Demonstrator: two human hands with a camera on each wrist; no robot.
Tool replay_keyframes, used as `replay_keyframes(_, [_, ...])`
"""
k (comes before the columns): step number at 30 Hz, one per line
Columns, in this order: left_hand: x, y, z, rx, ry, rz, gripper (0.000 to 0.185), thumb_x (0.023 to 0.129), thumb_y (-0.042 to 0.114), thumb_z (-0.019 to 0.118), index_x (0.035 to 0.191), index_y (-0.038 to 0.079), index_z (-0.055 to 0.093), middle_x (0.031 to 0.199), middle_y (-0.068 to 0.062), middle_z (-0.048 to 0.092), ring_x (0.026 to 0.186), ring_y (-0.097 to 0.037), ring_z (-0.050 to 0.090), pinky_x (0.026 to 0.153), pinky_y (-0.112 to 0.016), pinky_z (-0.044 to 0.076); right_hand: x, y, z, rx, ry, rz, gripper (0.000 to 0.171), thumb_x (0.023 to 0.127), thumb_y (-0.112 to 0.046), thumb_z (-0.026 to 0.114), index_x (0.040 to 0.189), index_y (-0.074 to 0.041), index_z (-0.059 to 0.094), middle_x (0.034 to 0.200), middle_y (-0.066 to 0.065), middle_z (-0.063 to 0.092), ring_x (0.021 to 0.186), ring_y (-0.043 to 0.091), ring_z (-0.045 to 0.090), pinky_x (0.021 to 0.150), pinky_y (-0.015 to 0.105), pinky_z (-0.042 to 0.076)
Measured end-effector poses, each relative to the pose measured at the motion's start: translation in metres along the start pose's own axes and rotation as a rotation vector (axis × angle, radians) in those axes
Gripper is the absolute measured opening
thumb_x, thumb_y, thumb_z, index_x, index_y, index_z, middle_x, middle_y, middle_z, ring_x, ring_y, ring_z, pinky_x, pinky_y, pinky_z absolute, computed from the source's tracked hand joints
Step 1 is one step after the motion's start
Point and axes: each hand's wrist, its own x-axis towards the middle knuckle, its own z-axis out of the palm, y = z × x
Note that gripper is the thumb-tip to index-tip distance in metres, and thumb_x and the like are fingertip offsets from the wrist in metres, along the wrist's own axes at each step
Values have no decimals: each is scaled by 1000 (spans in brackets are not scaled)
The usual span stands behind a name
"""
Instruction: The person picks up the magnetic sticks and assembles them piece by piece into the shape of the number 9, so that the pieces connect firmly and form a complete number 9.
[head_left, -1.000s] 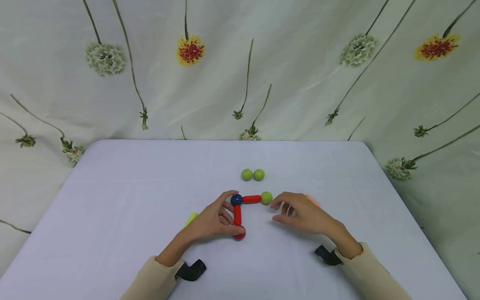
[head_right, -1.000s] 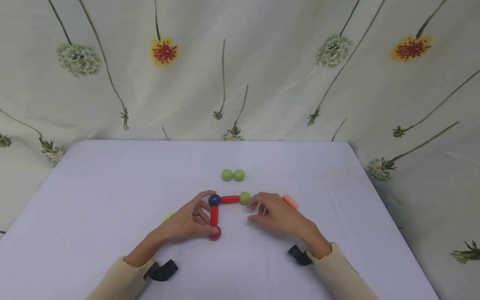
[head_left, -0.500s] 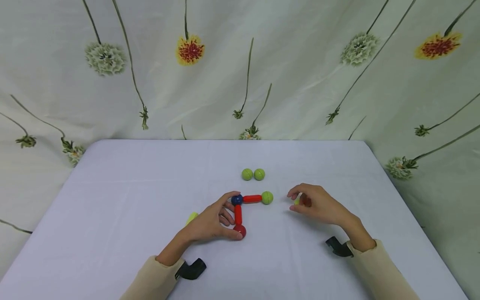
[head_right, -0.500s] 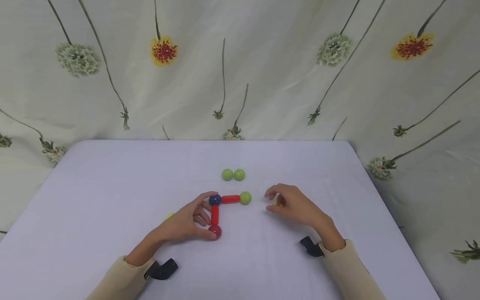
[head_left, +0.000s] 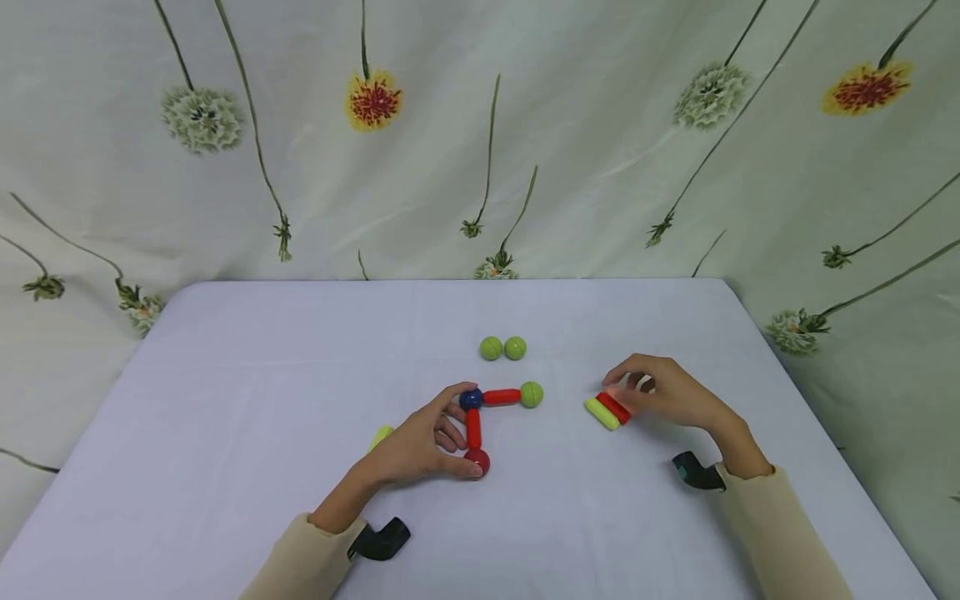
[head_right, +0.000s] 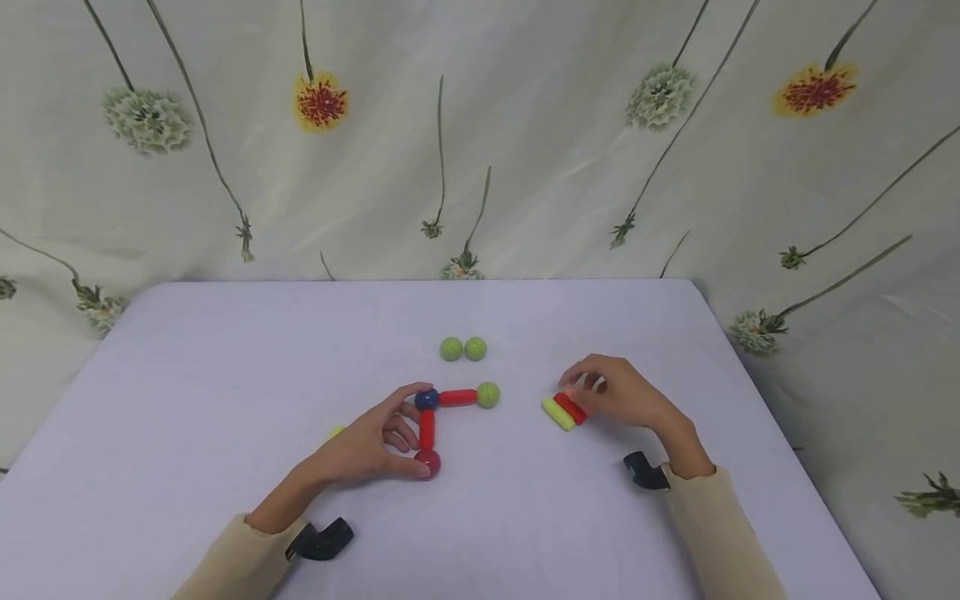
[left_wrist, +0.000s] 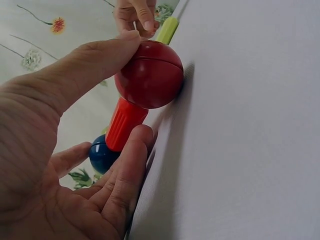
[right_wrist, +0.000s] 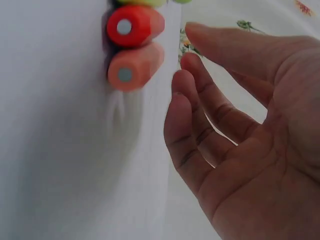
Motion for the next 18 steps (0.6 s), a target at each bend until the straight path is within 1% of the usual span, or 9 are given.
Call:
replay_keyframes(3, [0, 0, 0, -1, -2, 1, 99, 64, 35, 86, 143, 32, 27, 116, -4, 50, 90, -17, 59, 80, -29, 51, -1, 7, -1, 45, -30, 26, 18, 87, -20, 67, 104, -18, 66, 101, -2, 65, 85, 16, 58, 74, 27, 50])
replay_keyframes(10, [-1, 2, 0, -19, -4, 4, 96, 65, 30, 85, 142, 33, 28, 117, -8, 49, 90, -19, 59, 79, -30, 50, -2, 13, -3, 92, -109, 89, 21, 87, -16, 66, 108, -18, 64, 107, 1, 63, 88, 20, 58, 75, 26, 50])
replay_keyframes(18, [-1, 1, -1, -20, -3, -1, 96, 66, 31, 85, 142, 35, 28, 117, -7, 49, 90, -19, 59, 79, -29, 50, -1, 15, -2, 103, -128, 123, 22, 88, -19, 65, 110, -17, 63, 106, 4, 62, 85, 19, 61, 75, 27, 51])
